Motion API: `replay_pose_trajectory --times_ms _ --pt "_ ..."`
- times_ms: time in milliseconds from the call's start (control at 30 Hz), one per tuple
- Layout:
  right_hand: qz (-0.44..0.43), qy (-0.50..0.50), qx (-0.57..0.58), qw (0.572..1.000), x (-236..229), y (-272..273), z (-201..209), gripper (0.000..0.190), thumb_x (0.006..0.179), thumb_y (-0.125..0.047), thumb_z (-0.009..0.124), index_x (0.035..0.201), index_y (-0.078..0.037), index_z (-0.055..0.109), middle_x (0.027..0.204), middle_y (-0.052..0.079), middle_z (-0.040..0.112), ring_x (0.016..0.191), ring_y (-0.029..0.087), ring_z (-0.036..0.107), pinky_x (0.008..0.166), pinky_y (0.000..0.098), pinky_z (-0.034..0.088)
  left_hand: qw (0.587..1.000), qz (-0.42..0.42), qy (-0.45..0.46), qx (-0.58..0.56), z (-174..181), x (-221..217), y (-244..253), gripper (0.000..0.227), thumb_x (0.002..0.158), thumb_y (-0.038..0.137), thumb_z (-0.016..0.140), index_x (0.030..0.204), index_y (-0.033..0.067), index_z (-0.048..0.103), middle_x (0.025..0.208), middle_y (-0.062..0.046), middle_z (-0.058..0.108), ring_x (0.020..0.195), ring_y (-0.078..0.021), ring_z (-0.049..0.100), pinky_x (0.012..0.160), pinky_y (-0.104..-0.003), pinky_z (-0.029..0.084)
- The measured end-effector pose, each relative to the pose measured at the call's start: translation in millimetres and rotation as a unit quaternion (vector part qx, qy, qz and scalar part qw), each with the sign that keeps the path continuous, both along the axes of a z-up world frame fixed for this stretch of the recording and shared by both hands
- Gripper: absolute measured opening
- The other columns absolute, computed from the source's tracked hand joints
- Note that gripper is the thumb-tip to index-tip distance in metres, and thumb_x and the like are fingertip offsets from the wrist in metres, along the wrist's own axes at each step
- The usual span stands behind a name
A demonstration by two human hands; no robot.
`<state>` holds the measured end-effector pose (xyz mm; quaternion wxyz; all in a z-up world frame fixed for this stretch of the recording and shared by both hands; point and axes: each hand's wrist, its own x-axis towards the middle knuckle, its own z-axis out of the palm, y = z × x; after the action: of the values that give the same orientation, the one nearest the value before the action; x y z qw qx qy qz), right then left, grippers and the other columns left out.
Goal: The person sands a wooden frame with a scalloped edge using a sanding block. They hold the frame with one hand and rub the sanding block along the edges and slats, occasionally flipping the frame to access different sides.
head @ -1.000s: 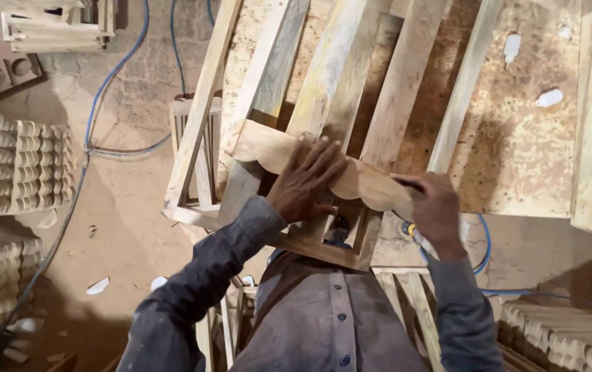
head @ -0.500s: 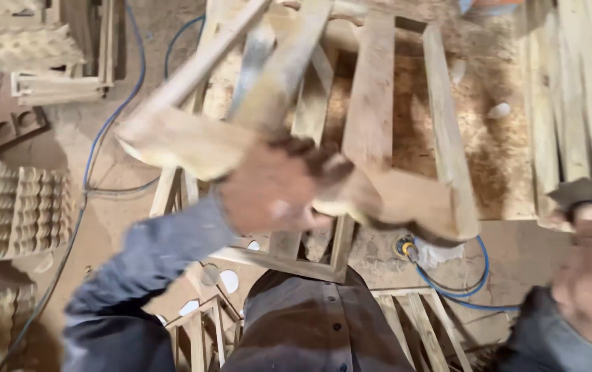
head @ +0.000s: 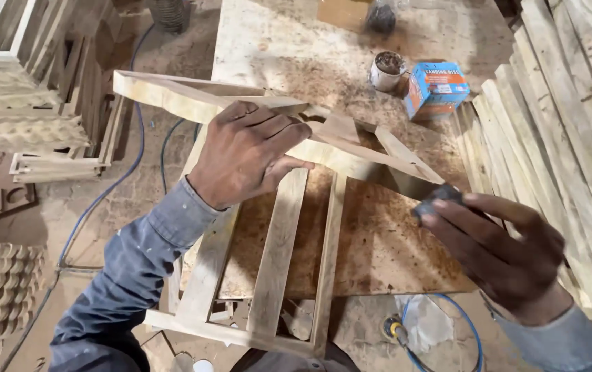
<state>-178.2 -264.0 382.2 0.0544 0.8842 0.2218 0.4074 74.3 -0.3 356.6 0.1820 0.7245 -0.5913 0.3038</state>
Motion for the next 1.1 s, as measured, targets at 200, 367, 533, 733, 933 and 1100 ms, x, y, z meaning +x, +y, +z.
replay_pose_trajectory --times_ms 200,367,533,733,933,1100 --pt "-0.054 0.067 -0.054 0.995 12 -28 2 0.035 0.074 -0.007 0.073 0.107 -0.004 0.082 0.109 0.008 0.079 0.104 0.024 0.072 0.091 0.0373 0.062 1.0 -0.007 -0.002 -0.024 4 12 -5 0.043 0.107 0.048 0.052 0.119 0.0117 0.071 0.11 -0.005 0.074 0.103 -0.0245 0.071 0.093 -0.05 0.05" --pt "-0.019 -0.013 -0.046 0.999 19 -21 4 0.019 0.089 -0.013 0.074 0.107 -0.012 0.079 0.107 0.002 0.077 0.098 0.023 0.068 0.085 0.0363 0.059 1.0 -0.012 -0.002 -0.012 -2 21 -10 0.044 0.102 0.049 0.059 0.118 0.0107 0.072 0.109 -0.007 0.074 0.102 -0.0266 0.071 0.095 -0.053 0.05" --pt "-0.004 0.057 -0.068 0.996 34 -28 -3 0.027 0.09 -0.012 0.066 0.114 -0.009 0.078 0.12 0.005 0.076 0.106 0.026 0.068 0.093 0.0401 0.055 0.993 -0.095 0.037 -0.056 -19 40 -8 0.043 0.103 0.045 0.067 0.129 0.0115 0.064 0.129 -0.008 0.071 0.118 -0.0288 0.071 0.105 -0.047 0.051" --pt "0.032 0.087 -0.162 0.982 42 -56 -19 0.031 0.094 -0.009 0.058 0.119 0.005 0.072 0.125 0.016 0.074 0.117 0.027 0.07 0.102 0.0421 0.052 1.0 -0.001 0.0 0.0 -37 42 -34 0.053 0.1 0.06 0.051 0.132 0.0192 0.063 0.132 -0.006 0.071 0.11 -0.022 0.07 0.104 -0.048 0.048" --pt "0.001 0.098 0.083 0.992 43 -61 -28 0.017 0.106 -0.002 0.055 0.117 0.003 0.067 0.123 0.016 0.071 0.115 0.025 0.068 0.102 0.0353 0.052 0.998 0.017 -0.055 -0.025 -55 52 -37 0.055 0.101 0.06 0.046 0.138 0.021 0.058 0.136 -0.005 0.067 0.122 -0.025 0.065 0.108 -0.05 0.046" --pt "-0.066 0.096 0.265 0.957 16 -67 -39 0.011 0.116 0.004 0.052 0.116 0.002 0.063 0.122 0.016 0.068 0.113 0.023 0.067 0.102 0.0297 0.053 0.99 0.014 -0.142 -0.001 -59 64 -41 0.054 0.11 0.064 0.044 0.127 0.014 0.058 0.125 -0.011 0.069 0.109 -0.0238 0.063 0.099 -0.045 0.047"
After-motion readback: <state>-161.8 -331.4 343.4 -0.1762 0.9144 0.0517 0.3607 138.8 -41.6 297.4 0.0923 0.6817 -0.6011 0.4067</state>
